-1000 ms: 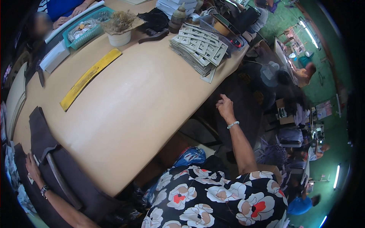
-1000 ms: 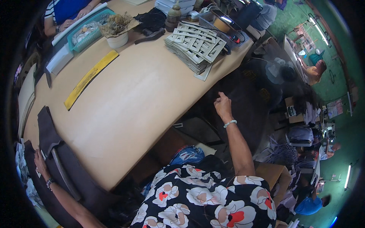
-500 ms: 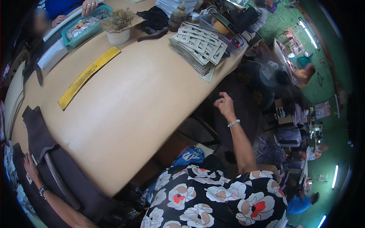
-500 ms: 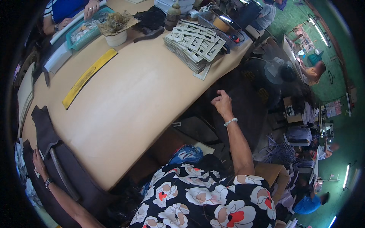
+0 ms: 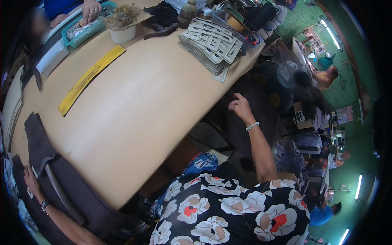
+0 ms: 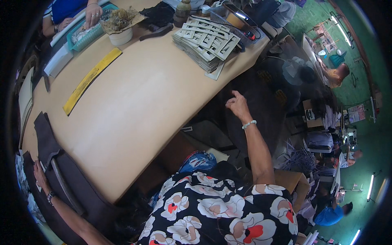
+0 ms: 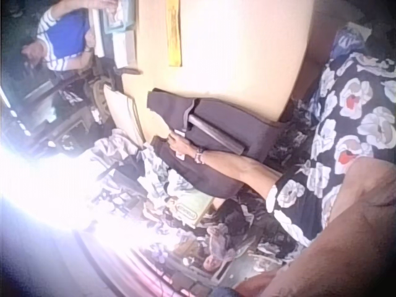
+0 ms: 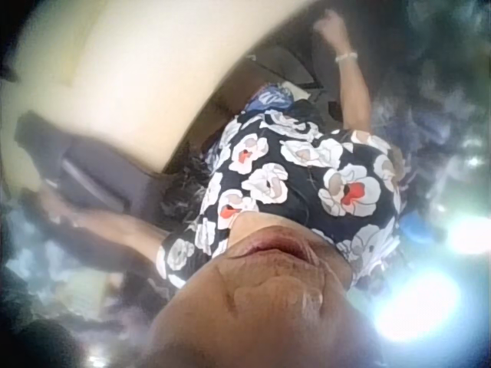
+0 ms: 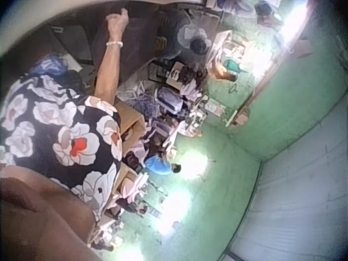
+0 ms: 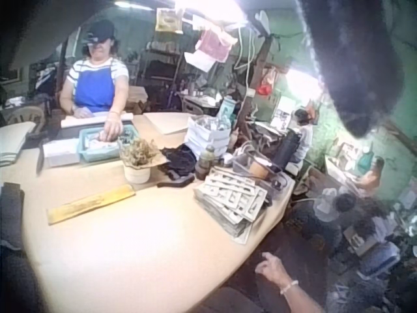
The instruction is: The person repeatedly places a rectangular template on a dark fabric piece, uses a yellow ruler to align it, and cuts out the rectangular shape with a knife. The cut pieces are removed and the process is repeated on the same fabric piece multiple times.
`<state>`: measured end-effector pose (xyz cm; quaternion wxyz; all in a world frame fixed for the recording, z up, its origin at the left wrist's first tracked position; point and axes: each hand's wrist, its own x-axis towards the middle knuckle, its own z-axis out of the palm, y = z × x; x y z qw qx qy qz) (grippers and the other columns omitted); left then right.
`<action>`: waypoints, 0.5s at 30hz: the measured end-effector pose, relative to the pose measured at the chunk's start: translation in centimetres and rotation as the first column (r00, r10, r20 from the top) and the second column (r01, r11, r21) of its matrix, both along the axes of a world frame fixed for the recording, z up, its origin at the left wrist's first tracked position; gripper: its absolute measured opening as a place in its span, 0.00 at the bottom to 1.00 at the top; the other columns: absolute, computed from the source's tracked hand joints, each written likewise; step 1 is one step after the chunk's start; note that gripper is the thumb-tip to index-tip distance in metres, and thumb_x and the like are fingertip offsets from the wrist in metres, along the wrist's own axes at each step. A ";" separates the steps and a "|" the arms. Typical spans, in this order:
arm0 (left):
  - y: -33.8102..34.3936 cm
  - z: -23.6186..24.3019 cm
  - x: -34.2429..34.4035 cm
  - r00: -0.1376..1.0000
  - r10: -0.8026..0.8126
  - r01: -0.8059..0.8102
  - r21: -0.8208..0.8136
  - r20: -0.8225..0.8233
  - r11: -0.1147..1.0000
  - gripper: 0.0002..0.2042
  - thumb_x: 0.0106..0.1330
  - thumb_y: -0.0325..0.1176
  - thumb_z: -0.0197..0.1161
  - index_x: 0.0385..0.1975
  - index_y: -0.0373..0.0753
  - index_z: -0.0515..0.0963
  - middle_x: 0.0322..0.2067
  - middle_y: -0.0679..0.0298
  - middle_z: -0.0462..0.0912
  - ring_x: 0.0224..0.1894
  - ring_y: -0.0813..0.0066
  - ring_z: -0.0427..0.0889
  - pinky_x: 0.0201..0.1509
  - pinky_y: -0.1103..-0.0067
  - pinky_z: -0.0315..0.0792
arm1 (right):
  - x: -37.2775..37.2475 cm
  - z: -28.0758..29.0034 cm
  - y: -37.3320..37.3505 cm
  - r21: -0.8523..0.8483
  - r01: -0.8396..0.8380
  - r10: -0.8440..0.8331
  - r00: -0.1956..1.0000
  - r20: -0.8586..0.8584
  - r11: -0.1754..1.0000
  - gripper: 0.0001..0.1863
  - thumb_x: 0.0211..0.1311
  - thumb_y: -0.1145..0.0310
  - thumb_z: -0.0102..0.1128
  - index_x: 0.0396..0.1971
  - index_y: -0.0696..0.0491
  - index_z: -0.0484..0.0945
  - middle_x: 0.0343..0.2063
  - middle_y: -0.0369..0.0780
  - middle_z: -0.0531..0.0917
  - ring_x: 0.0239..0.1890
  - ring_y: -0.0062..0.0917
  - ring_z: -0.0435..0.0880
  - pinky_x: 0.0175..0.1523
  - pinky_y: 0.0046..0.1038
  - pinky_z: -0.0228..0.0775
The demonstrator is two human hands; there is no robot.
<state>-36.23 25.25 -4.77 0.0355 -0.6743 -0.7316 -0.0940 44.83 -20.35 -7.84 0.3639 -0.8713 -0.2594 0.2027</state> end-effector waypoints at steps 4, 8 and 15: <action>0.3 -0.5 -0.5 0.998 -0.044 0.043 0.016 0.035 0.999 0.33 0.68 0.62 0.33 0.66 0.50 0.61 0.66 0.64 0.62 0.69 0.60 0.55 0.65 0.42 0.38 | -0.1 0.5 0.1 -0.031 0.001 0.000 0.999 0.040 1.000 0.36 0.42 0.81 0.63 0.57 0.68 0.65 0.28 0.42 0.84 0.32 0.23 0.83 0.38 0.24 0.74; 0.2 -0.8 -0.4 0.997 -0.077 0.077 0.020 -0.001 0.997 0.33 0.68 0.62 0.33 0.66 0.49 0.62 0.66 0.63 0.63 0.69 0.60 0.56 0.64 0.41 0.37 | 0.5 0.3 -0.2 -0.025 0.011 -0.010 1.000 0.013 1.000 0.35 0.41 0.81 0.63 0.56 0.67 0.67 0.29 0.42 0.84 0.31 0.23 0.83 0.38 0.24 0.74; 1.8 -0.2 -2.4 0.993 -0.061 0.071 -0.088 0.105 0.994 0.31 0.69 0.58 0.38 0.65 0.44 0.63 0.64 0.59 0.64 0.67 0.57 0.60 0.68 0.60 0.49 | 1.4 0.6 0.2 -0.057 -0.051 0.053 0.998 0.022 0.997 0.38 0.42 0.82 0.61 0.59 0.70 0.62 0.25 0.39 0.82 0.28 0.19 0.80 0.34 0.21 0.72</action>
